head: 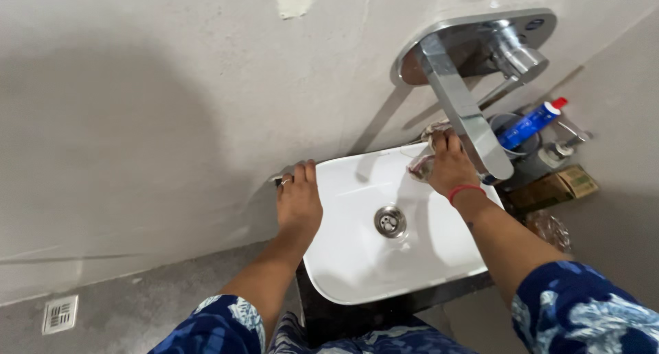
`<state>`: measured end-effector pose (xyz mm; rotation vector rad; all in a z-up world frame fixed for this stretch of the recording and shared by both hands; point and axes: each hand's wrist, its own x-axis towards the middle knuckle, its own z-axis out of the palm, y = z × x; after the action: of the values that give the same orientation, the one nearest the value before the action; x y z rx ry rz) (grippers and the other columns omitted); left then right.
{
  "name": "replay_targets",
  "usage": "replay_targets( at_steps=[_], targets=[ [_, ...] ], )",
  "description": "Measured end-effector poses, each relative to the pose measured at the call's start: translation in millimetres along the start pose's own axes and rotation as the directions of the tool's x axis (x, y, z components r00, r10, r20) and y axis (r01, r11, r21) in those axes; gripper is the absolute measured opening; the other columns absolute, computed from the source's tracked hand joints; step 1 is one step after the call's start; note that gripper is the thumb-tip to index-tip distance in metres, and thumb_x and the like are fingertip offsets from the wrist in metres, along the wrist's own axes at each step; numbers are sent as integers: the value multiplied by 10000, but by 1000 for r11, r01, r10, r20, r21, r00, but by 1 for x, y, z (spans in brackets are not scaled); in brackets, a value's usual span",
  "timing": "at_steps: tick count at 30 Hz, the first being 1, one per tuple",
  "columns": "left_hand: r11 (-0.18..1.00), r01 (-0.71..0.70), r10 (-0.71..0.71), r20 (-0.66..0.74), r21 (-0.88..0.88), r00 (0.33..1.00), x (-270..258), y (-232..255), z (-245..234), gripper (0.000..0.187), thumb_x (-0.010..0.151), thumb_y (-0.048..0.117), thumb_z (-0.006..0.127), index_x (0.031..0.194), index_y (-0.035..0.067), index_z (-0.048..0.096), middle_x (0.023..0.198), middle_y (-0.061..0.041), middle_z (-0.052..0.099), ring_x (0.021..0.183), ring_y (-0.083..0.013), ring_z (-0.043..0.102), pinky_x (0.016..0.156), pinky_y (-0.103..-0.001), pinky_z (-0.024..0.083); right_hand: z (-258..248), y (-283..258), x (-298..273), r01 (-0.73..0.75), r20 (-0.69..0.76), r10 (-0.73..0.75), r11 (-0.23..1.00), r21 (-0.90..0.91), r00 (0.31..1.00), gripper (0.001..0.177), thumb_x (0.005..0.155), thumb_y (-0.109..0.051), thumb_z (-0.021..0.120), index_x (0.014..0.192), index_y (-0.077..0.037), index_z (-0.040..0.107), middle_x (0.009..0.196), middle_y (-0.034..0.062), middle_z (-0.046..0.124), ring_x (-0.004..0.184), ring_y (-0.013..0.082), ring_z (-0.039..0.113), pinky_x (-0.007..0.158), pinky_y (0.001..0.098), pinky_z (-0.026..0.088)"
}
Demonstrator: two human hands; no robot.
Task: The person wipes the chrome faucet and handles with a cloth and then uses the cloth to scrub the interior and drain of the white bathroom sink.
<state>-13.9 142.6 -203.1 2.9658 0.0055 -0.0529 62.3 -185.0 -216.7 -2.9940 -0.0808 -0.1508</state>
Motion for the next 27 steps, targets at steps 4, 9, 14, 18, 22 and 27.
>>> replay_targets(
  at_steps=[4, 9, 14, 18, 22, 27],
  targets=[
    [1000, -5, 5, -7, 6, 1000, -4, 0, -6, 657, 884, 47, 648, 1464, 56, 341, 1400, -144, 484, 1240, -344, 559, 1014, -414, 520, -18, -9, -14, -225, 49, 223, 974, 32, 973, 814, 860, -325, 656, 1570, -69, 350, 1541, 211, 390, 1354, 425, 471, 1078, 499, 422],
    [1000, 2, 0, -46, 24, 999, -3, 2, -7, 634, 861, 57, 663, 1422, 68, 367, 1365, -126, 507, 1216, -332, 574, 996, -422, 527, -33, -3, -54, -451, -14, 459, 867, -214, 888, 971, 763, -662, 716, 1476, -68, 430, 1472, 261, 388, 1328, 414, 439, 1025, 470, 452],
    [1000, -4, 5, -52, 25, 999, -2, 1, -3, 622, 879, 77, 665, 1427, 52, 373, 1303, -139, 542, 1190, -333, 594, 980, -423, 536, -24, 12, -119, -434, -85, 435, 823, -367, 897, 769, 891, -627, 635, 1312, 13, 578, 1344, 214, 505, 1257, 406, 485, 971, 470, 520],
    [999, -16, 18, -82, 34, 996, -4, 0, -3, 603, 874, 81, 670, 1409, 56, 393, 1291, -138, 550, 1176, -328, 601, 978, -424, 536, -36, 5, -154, -515, -42, 533, 790, -333, 845, 898, 831, -663, 657, 1328, 77, 553, 1308, 247, 511, 1224, 417, 495, 933, 473, 538],
    [997, -8, 13, -80, 73, 997, -5, 2, -3, 592, 887, 92, 667, 1412, 64, 396, 1268, -132, 555, 1169, -323, 605, 965, -423, 539, -44, -10, -169, -551, 33, 607, 741, -385, 794, 984, 851, -703, 632, 1299, 166, 519, 1306, 310, 510, 1193, 420, 525, 944, 456, 534],
    [997, -4, 10, -70, 81, 997, -4, 2, -2, 591, 877, 100, 673, 1399, 56, 399, 1261, -138, 551, 1165, -324, 603, 944, -424, 543, -42, -60, -182, -603, 126, 685, 702, -380, 718, 1191, 813, -809, 580, 1293, 272, 448, 1231, 333, 570, 988, 316, 681, 734, 364, 608]
  ],
)
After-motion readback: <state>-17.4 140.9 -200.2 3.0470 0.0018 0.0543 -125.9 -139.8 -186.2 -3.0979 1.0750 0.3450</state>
